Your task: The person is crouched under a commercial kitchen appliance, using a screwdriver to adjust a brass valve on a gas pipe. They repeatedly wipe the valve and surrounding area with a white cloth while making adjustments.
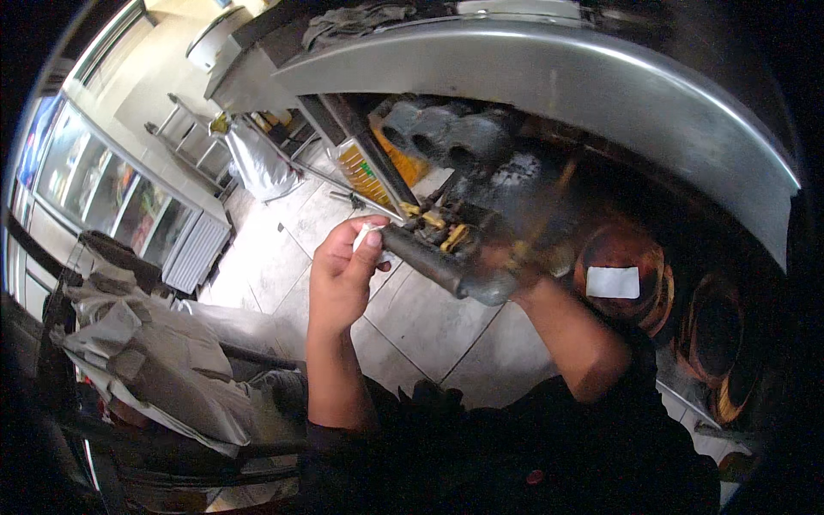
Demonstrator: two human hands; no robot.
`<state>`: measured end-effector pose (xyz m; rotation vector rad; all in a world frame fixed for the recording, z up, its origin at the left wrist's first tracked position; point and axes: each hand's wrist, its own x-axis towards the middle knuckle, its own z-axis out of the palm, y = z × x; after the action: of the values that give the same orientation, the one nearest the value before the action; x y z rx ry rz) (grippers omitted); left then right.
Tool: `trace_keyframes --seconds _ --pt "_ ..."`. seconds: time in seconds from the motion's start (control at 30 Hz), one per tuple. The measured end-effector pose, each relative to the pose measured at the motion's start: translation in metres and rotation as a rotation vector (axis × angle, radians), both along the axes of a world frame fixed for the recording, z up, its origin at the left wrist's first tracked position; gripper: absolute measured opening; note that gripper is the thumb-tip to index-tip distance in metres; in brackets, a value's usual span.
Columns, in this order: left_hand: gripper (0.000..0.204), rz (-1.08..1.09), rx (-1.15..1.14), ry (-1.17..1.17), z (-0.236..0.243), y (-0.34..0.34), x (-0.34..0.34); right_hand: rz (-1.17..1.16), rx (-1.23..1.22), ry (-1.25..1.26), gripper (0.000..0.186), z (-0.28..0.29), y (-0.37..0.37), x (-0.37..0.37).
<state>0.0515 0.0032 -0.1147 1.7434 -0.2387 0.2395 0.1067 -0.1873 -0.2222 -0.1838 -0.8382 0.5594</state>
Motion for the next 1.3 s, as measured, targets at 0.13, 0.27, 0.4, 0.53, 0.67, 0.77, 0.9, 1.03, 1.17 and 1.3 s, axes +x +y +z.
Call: trace_keyframes --seconds 0.13,0.27,0.4,0.53,0.67,0.77,0.9,1.03,1.17,1.3 --pt "0.026 0.001 0.042 0.079 -0.005 0.01 0.003 -0.135 -0.103 0.0 0.039 -0.007 -0.002 0.0" --pt "0.027 0.063 0.259 0.196 -0.015 0.024 0.006 -0.607 -0.532 -0.305 0.042 -0.005 0.001 -0.001" --pt "0.023 -0.138 0.081 0.076 -0.018 0.02 0.005 -1.028 -1.006 -0.672 0.041 0.013 -0.009 -0.01" --pt "0.019 -0.253 0.179 0.057 -0.019 0.011 0.003 -0.721 -0.727 -0.214 0.042 -0.003 -0.007 -0.002" --pt "0.015 -0.242 0.363 -0.015 -0.023 0.006 0.003 -0.751 -0.815 -0.215 0.05 0.001 -0.009 -0.004" --pt "0.015 -0.113 0.565 -0.128 -0.024 0.001 0.001 -0.471 -0.699 0.085 0.056 0.017 -0.003 -0.013" --pt "0.021 0.02 0.594 -0.211 -0.032 -0.007 0.005 -0.393 -0.539 0.104 0.06 0.017 0.002 -0.012" --pt "0.022 0.088 0.632 -0.294 -0.036 -0.012 0.007 -0.318 -0.43 0.239 0.053 0.01 0.002 -0.008" --pt "0.019 0.103 0.765 -0.278 -0.04 -0.002 0.009 -0.228 -0.257 0.38 0.036 0.009 0.007 -0.009" --pt "0.019 0.003 0.751 -0.123 -0.016 0.007 -0.003 -0.118 -0.165 0.453 0.034 0.019 0.008 -0.012"
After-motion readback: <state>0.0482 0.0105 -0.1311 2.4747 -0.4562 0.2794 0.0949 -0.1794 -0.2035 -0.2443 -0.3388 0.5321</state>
